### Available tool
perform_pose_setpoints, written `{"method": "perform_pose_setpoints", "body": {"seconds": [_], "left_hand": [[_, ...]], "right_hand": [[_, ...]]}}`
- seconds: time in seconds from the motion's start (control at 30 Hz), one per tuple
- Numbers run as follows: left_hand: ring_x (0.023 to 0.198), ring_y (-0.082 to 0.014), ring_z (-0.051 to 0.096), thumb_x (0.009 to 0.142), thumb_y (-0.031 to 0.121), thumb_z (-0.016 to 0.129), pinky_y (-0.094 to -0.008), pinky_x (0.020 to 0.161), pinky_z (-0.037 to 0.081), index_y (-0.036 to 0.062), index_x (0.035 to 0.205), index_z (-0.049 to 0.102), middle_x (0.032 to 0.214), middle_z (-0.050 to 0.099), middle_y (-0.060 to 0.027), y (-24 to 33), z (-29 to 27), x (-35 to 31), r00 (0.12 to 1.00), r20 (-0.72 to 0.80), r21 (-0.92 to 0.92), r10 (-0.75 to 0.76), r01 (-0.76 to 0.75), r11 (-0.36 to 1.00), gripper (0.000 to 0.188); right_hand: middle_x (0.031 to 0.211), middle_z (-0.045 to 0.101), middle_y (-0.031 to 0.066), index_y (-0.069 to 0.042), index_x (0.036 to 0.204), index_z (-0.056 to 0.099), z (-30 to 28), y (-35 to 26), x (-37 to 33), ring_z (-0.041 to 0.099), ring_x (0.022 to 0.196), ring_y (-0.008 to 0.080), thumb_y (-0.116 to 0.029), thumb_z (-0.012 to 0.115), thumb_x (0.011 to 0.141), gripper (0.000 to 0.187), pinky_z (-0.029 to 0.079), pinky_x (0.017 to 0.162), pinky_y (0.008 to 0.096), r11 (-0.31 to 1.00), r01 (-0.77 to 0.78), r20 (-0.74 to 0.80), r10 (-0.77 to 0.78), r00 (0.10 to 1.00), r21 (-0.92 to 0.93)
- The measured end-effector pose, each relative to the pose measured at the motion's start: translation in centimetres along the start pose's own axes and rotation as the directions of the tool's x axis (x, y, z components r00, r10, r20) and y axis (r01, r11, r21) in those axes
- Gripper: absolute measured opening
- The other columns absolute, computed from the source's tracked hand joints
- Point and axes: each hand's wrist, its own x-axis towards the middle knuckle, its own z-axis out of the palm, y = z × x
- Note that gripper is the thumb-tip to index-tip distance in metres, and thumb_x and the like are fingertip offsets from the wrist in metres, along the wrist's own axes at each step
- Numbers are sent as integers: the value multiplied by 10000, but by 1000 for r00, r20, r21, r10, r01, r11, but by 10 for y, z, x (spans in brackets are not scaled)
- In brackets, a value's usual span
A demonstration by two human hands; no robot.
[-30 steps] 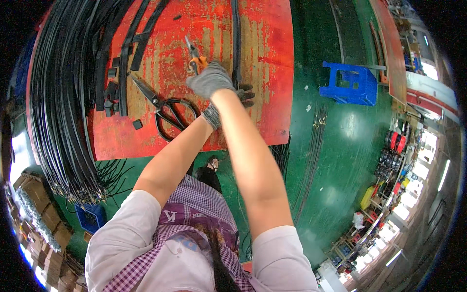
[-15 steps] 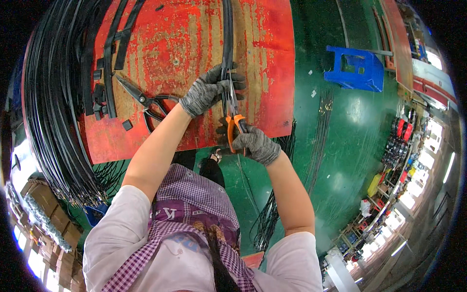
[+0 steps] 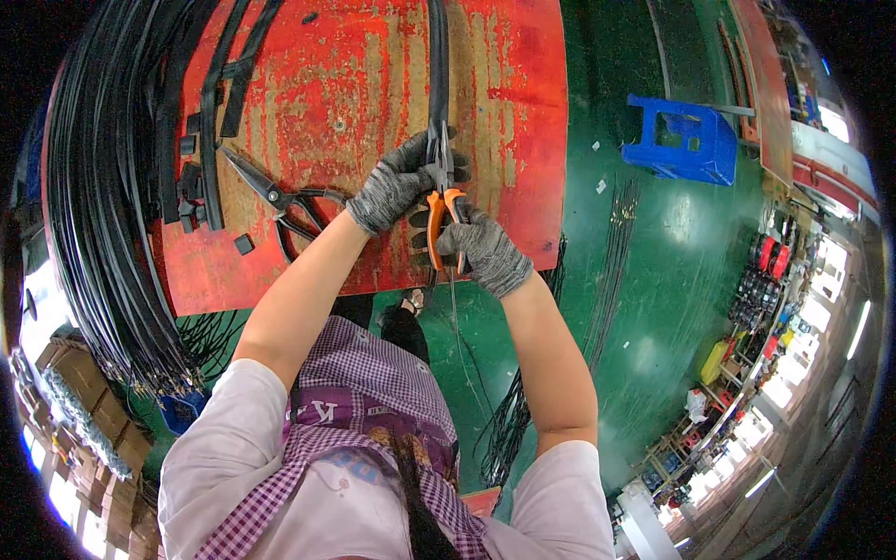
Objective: The person uses pliers to strip the ends of black cables and then cuts them to length using shears on a red workbench. The cut cable pieces are gathered and placed on the floor.
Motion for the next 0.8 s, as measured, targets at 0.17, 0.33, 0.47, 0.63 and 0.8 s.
{"method": "perform_pose_setpoints", "body": {"seconds": [0.17, 0.33, 0.47, 0.63, 0.8], "left_hand": [[927, -187, 511, 755, -17, 489, -313, 828, 405, 47, 1206, 307, 1004, 506, -77, -1, 1, 2, 1000, 3, 50, 25, -25, 998, 490], [877, -155, 511, 778, 7, 476, -280, 798, 409, 32, 1168, 346, 967, 514, -51, -10, 6, -4, 992, -113, 219, 50, -24, 976, 412], [855, -145, 505, 789, 76, 492, -261, 756, 413, 22, 1080, 414, 956, 524, -48, -45, 21, -52, 970, -224, 315, -94, 163, 935, 305], [882, -229, 527, 763, 125, 505, -300, 752, 414, 33, 1026, 446, 952, 541, -126, -101, 36, -138, 949, -310, 842, 60, 245, 480, 285], [868, -284, 521, 719, 183, 519, -328, 730, 420, 55, 994, 469, 939, 545, -136, -157, 8, -190, 903, -425, 829, -63, 417, 374, 308]], "right_hand": [[909, 524, 171, 2, 1066, 388, -8, 8, 7, 551, 776, 292, -183, 593, 684, 472, 468, 693, 411, 990, -14, -109, -2, 994, -141], [662, 522, 67, -6, 841, 486, 32, -10, -8, 509, 529, 154, -112, 529, 689, 191, 446, 473, 275, 1000, -2, -372, -1, 928, -10], [657, 510, 44, -6, 805, 520, 24, 28, -35, 474, 560, 119, -129, 517, 694, 166, 407, 514, 252, 969, -31, -390, -69, 918, -245], [747, 518, 65, 1, 859, 492, 8, 106, -58, 495, 657, 153, -80, 465, 737, 149, 416, 574, 258, 952, -137, -479, -12, 878, -275], [639, 536, 68, -1, 772, 507, 7, 120, -55, 504, 522, 182, -126, 466, 729, 138, 419, 498, 282, 959, -163, -574, 0, 819, -232]]}}
